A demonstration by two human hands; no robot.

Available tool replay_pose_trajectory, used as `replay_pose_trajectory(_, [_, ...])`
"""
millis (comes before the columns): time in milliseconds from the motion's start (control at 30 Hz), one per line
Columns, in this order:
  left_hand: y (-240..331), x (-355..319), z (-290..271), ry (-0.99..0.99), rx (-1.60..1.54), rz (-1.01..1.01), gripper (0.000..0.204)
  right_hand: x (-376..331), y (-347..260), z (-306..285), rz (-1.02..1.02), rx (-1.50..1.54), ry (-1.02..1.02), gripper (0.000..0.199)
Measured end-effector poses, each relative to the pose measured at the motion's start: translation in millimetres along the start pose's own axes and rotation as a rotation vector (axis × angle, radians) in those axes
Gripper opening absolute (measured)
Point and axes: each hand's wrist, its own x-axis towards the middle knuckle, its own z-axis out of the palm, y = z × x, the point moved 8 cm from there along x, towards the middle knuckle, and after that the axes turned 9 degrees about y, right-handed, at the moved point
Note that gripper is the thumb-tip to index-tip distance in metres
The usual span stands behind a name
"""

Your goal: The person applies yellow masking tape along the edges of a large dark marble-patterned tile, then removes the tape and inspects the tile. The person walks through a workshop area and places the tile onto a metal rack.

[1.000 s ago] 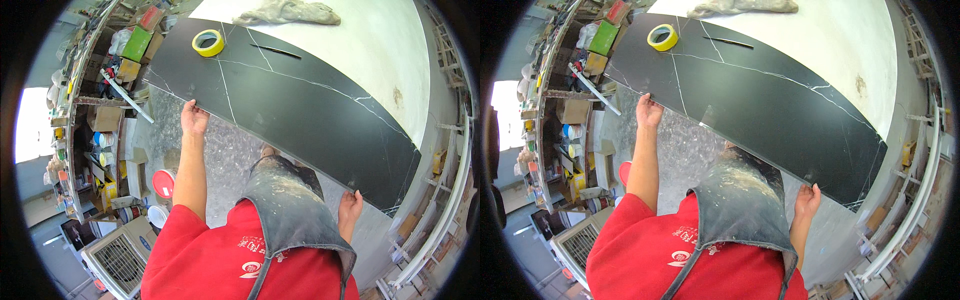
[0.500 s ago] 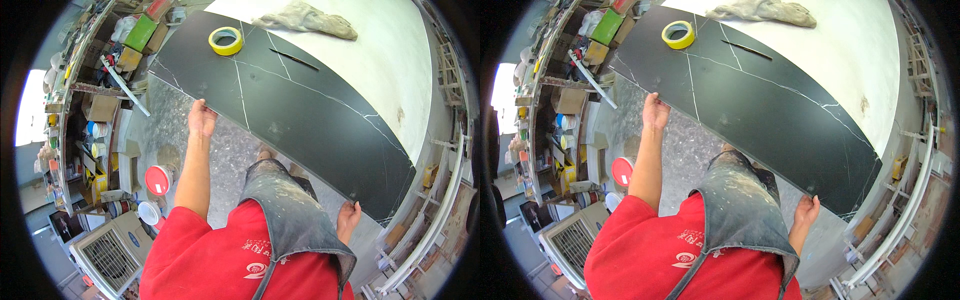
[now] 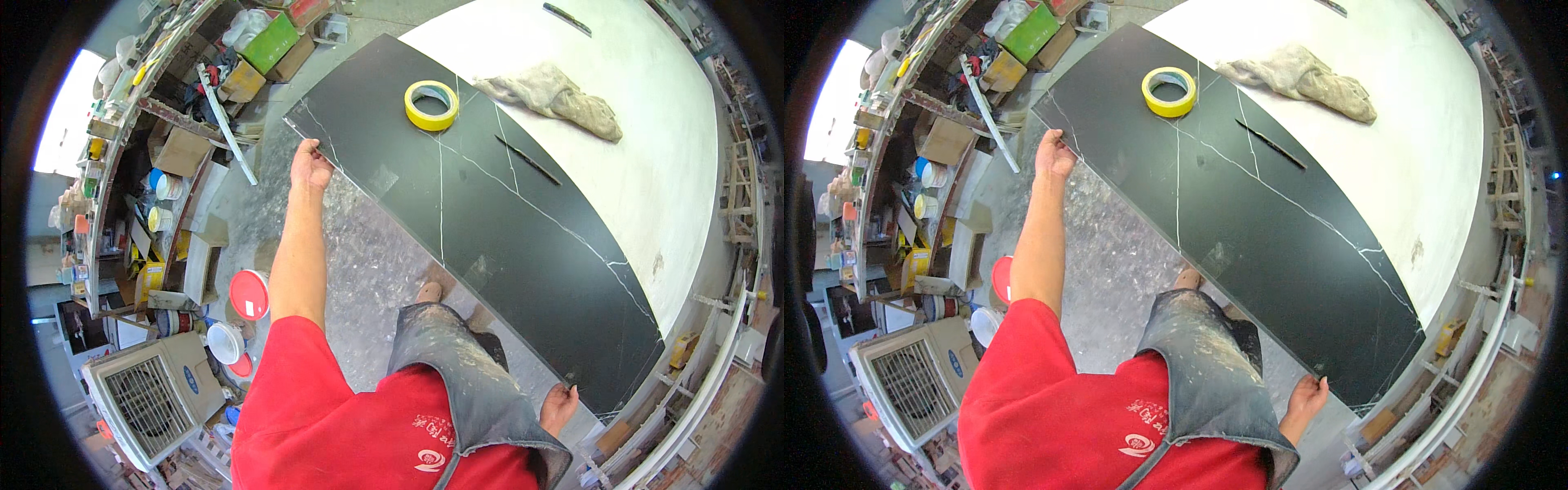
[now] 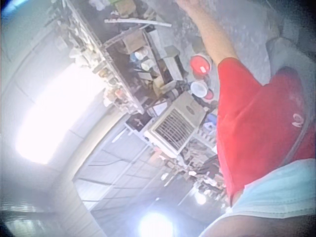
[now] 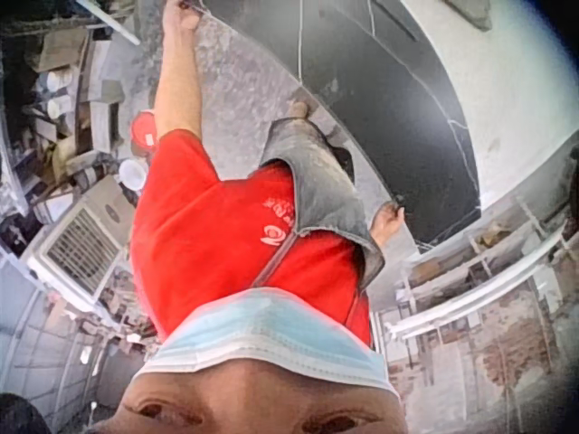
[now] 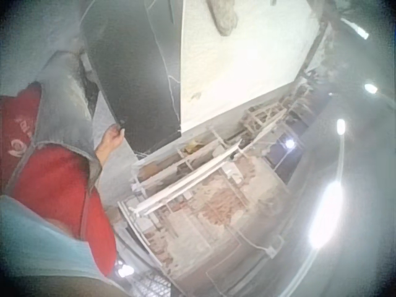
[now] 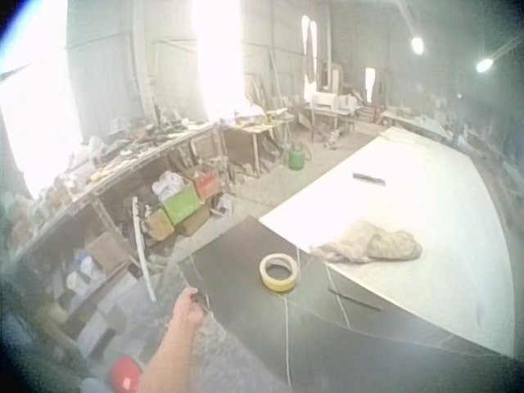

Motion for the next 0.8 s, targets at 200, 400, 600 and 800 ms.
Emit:
replay_pose_trajectory(200, [43, 59, 2, 0.043, -0.032, 0.026, 0.012, 0, -3, -2, -0.031, -0.034, 0.054, 0.011])
replay_pose_trajectory(400, [67, 91, 3, 0.106, -0.044, 0.057, 0.011, 1, -5, -8, 0.019, -0.044, 0.005, 0.013])
replay_pose_trajectory(600, [80, 103, 3, 0.028, -0.029, 0.058, 0.013, -3, -6, 0, -0.034, -0.063, 0.055, 0.013])
replay_pose_trajectory(800, [50, 61, -4, -0.014, 0.031, 0.038, 0.017, -4, -6, -6, -0.020, -0.072, 0.078, 0.012])
